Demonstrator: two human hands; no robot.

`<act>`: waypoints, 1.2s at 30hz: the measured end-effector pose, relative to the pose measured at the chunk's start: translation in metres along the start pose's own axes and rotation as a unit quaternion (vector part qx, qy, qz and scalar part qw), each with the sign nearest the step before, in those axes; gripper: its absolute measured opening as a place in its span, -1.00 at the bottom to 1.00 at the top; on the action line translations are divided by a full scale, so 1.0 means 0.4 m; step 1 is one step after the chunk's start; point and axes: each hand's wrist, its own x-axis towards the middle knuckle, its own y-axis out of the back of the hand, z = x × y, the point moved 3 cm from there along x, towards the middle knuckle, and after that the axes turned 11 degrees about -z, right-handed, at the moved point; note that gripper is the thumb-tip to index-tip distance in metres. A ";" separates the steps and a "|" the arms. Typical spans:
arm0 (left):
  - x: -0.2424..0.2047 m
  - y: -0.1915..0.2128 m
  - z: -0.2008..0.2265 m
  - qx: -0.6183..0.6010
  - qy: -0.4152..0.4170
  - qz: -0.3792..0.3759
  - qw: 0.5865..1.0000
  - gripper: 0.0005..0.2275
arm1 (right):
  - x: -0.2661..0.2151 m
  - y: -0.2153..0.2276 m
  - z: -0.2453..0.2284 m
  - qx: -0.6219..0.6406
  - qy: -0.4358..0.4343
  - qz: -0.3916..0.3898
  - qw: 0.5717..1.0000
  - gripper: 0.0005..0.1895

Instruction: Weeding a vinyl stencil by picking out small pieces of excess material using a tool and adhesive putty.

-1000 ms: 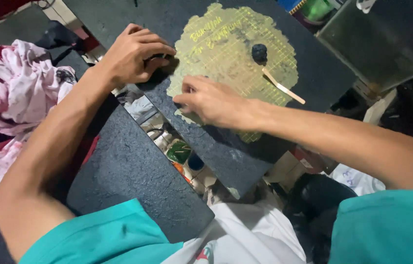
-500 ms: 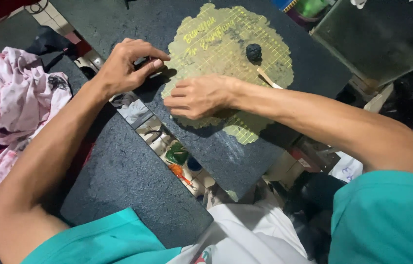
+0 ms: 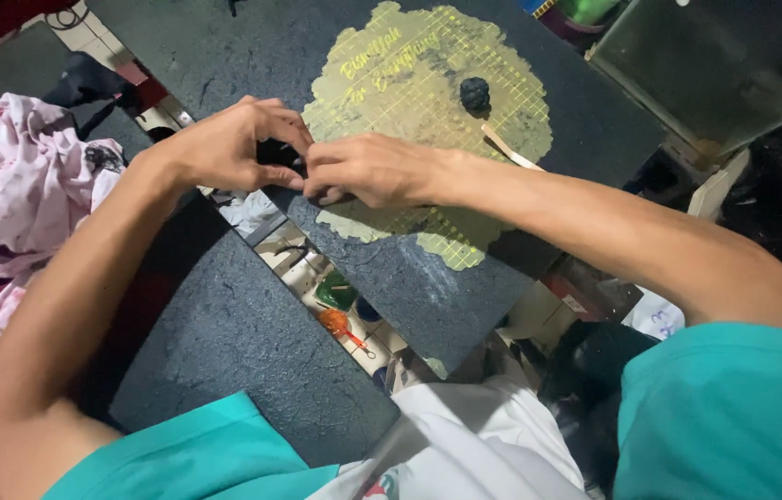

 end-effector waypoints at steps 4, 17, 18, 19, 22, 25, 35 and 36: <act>-0.001 -0.012 -0.039 -0.022 -0.019 0.008 1.000 -0.84 | 0.003 0.003 0.021 0.161 -0.041 -0.003 0.986 -0.95; -0.009 0.006 -0.092 -0.106 -0.003 0.003 0.994 -0.84 | 0.049 -0.069 0.038 -0.016 -0.031 -0.005 0.999 -0.83; -0.010 0.007 -0.093 -0.110 -0.004 0.006 0.994 -0.85 | 0.048 -0.075 0.037 -0.056 -0.040 -0.016 0.998 -0.82; -0.010 0.006 -0.097 -0.110 -0.004 0.006 0.994 -0.85 | 0.052 -0.069 0.032 -0.056 -0.040 -0.015 0.998 -0.82; -0.013 0.007 -0.108 -0.127 -0.021 0.024 0.991 -0.86 | 0.059 -0.055 0.035 0.031 -0.109 -0.058 0.992 -0.84; -0.015 0.004 -0.122 -0.147 -0.023 0.027 0.988 -0.84 | 0.047 -0.025 0.044 0.231 -0.121 -0.057 0.964 -0.81; -0.016 0.007 -0.126 -0.163 -0.026 0.035 0.986 -0.83 | 0.048 -0.045 0.034 0.184 -0.046 0.014 0.982 -0.85; -0.015 0.008 -0.123 -0.163 -0.026 0.031 0.986 -0.82 | 0.049 -0.056 0.037 0.100 -0.035 0.001 0.994 -0.86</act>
